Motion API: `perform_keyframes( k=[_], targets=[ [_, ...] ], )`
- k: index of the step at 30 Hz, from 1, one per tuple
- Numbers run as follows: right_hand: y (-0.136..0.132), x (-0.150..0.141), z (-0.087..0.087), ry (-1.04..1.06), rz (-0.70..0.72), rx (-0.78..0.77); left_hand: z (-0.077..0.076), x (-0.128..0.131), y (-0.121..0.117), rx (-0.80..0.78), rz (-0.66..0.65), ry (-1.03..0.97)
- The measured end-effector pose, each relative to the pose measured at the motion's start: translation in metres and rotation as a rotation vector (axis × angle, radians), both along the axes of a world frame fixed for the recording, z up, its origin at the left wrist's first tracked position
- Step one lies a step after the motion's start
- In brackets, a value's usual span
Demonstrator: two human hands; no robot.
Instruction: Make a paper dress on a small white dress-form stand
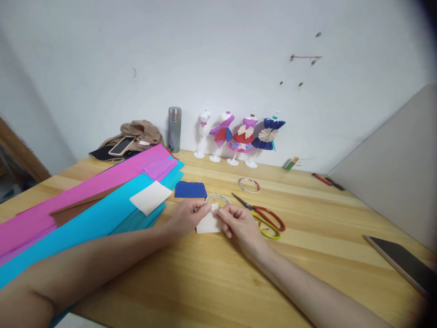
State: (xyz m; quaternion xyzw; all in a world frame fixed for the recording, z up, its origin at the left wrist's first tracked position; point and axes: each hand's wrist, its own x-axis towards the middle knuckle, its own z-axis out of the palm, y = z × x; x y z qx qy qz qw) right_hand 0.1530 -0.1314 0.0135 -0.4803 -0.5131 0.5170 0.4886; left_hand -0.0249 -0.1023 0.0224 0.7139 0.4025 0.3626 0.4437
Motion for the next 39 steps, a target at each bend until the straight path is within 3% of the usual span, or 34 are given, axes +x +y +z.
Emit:
perform_keyframes(
  k=[4, 12, 20, 31, 39],
  targets=[
    [-0.001, -0.001, 0.003, -0.005, 0.003, 0.012, -0.005, 0.001, 0.005, -0.100, 0.007, -0.101],
    [-0.006, 0.001, 0.004, 0.032, 0.049, 0.009, -0.009, 0.002, 0.015, -0.267, 0.241, -0.274],
    [-0.008, -0.001, 0.007, -0.028, 0.095, -0.027, 0.001, -0.006, 0.041, -0.234, 0.375, -0.529],
    [-0.013, -0.004, 0.010, -0.034, 0.193, -0.047, 0.019, -0.020, 0.054, -0.271, 0.350, -0.566],
    [-0.010, -0.005, 0.002, 0.017, 0.150, -0.069, 0.010, -0.026, 0.065, -0.231, 0.393, -0.418]
  ],
)
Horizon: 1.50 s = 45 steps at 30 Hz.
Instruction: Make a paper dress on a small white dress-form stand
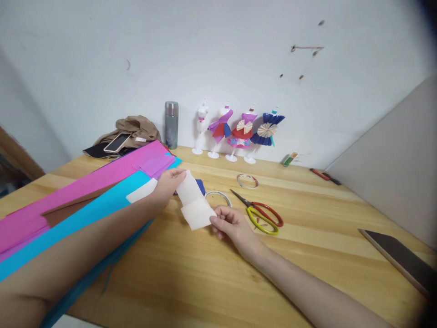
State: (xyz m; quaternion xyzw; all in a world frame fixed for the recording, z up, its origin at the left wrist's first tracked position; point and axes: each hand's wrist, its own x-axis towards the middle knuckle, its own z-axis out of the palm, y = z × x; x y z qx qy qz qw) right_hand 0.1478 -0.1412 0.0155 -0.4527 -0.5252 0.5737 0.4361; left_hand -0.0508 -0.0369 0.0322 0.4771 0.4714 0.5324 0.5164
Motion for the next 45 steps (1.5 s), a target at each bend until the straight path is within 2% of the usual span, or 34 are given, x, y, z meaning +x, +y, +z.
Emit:
perform_keyframes(
  k=[3, 5, 9, 13, 15, 17, 20, 22, 25, 27, 29, 31, 34, 36, 39, 43, 45],
  targets=[
    [0.002, 0.001, 0.000, 0.079, -0.037, -0.050, 0.002, 0.000, 0.001, 0.132, 0.133, 0.189],
    [0.003, 0.002, 0.001, 0.138, -0.047, -0.071, 0.006, 0.001, 0.000, 0.207, 0.129, 0.299],
    [0.004, 0.006, 0.007, 0.233, -0.086, -0.020, 0.011, 0.005, -0.015, 0.188, -0.213, 0.349],
    [0.005, 0.010, 0.011, 0.309, -0.186, 0.131, 0.009, 0.014, -0.035, 0.171, -0.506, 0.326],
    [0.005, 0.011, 0.012, 0.298, -0.199, 0.193, 0.009, 0.017, -0.044, 0.209, -0.585, 0.344],
    [0.004, 0.011, 0.013, 0.267, -0.170, 0.218, 0.011, 0.018, -0.049, 0.262, -0.591, 0.395],
    [0.002, 0.009, 0.011, 0.221, -0.131, 0.214, 0.014, 0.018, -0.051, 0.300, -0.559, 0.449],
    [0.003, 0.010, 0.009, 0.202, -0.136, 0.217, 0.014, 0.018, -0.048, 0.273, -0.520, 0.430],
    [0.007, 0.016, 0.006, 0.106, -0.197, 0.289, 0.011, 0.017, -0.037, 0.176, -0.320, 0.231],
    [0.013, 0.022, 0.003, -0.121, -0.203, 0.411, 0.009, 0.016, -0.027, 0.114, -0.146, 0.007],
    [0.019, 0.028, -0.002, -0.449, -0.123, 0.578, 0.006, 0.013, -0.018, 0.053, -0.038, -0.201],
    [0.023, 0.031, -0.007, -0.755, -0.011, 0.743, 0.003, 0.012, -0.011, -0.014, 0.002, -0.327],
    [0.026, 0.032, -0.014, -1.081, 0.067, 0.880, -0.002, 0.012, -0.007, -0.115, 0.014, -0.364],
    [0.026, 0.031, -0.015, -1.195, 0.071, 0.880, -0.003, 0.014, -0.008, -0.146, 0.035, -0.344],
    [0.025, 0.031, -0.011, -1.246, 0.043, 0.785, -0.002, 0.017, -0.009, -0.132, 0.091, -0.332],
    [0.025, 0.030, -0.002, -1.286, -0.038, 0.611, 0.001, 0.017, -0.005, -0.009, 0.223, -0.328],
    [0.024, 0.029, 0.001, -1.270, -0.028, 0.584, 0.002, 0.014, -0.001, 0.073, 0.289, -0.296]
  ],
)
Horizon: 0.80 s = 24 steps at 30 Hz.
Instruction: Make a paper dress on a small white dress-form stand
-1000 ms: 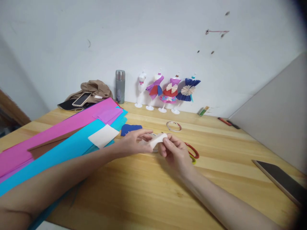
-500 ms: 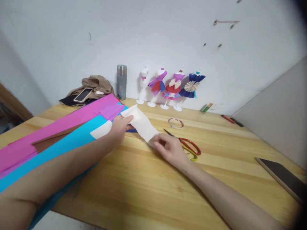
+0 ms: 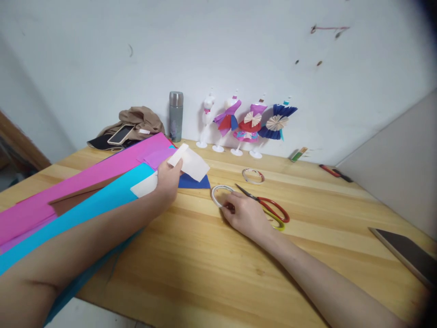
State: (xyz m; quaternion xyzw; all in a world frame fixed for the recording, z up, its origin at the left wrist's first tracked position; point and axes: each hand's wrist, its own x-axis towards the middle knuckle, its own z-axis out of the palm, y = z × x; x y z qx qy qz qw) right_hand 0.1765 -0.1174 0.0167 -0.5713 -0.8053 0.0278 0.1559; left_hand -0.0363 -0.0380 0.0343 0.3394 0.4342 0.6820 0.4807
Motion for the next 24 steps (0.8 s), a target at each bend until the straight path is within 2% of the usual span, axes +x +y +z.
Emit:
perform_keyframes(
  k=[3, 7, 13, 17, 21, 24],
  targets=[
    [-0.005, -0.005, 0.003, 0.068, 0.097, -0.068, 0.002, -0.003, 0.003, 0.115, 0.054, 0.055],
    [-0.017, -0.015, 0.004, 0.168, 0.177, -0.161, 0.007, -0.004, -0.001, 0.187, 0.033, 0.071],
    [-0.014, -0.015, -0.001, 0.178, 0.044, -0.155, 0.013, -0.001, -0.005, 0.158, 0.020, 0.047],
    [0.004, 0.004, -0.002, 0.366, 0.021, -0.151, 0.017, -0.002, -0.007, 0.144, 0.025, 0.018],
    [0.021, 0.029, 0.000, 0.585, -0.114, 0.007, 0.022, -0.001, -0.011, 0.146, 0.013, 0.028],
    [0.032, 0.042, 0.000, 0.528, -0.065, 0.076, 0.025, 0.000, -0.014, 0.149, 0.005, 0.038]
  ],
)
